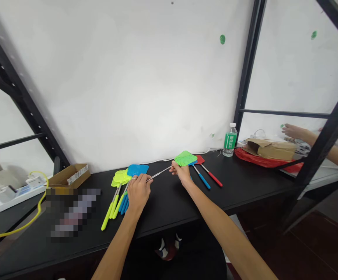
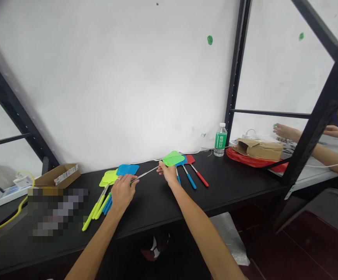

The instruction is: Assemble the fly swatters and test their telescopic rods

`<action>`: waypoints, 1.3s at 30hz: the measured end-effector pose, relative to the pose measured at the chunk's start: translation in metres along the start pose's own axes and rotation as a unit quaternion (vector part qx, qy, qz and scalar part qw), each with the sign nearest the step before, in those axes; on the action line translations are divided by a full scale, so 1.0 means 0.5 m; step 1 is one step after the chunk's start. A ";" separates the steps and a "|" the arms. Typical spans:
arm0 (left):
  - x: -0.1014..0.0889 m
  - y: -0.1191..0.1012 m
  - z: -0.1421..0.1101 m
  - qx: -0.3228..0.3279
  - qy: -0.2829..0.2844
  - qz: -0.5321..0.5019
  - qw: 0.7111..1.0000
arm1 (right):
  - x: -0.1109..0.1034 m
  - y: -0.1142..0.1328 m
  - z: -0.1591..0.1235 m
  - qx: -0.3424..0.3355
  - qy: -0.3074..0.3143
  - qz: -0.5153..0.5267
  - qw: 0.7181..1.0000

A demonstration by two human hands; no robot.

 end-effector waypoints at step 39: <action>0.017 0.013 0.002 0.040 -0.053 -0.015 0.998 | 0.008 -0.020 0.000 0.062 0.074 -0.009 0.995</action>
Point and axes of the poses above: each hand's wrist, its own z-axis towards the middle knuckle, its own x-axis out of the palm, y = z × x, the point moved 4 cm from there along z, towards the middle knuckle, and after that the axes turned 10 degrees about z, right-handed, at the moved point
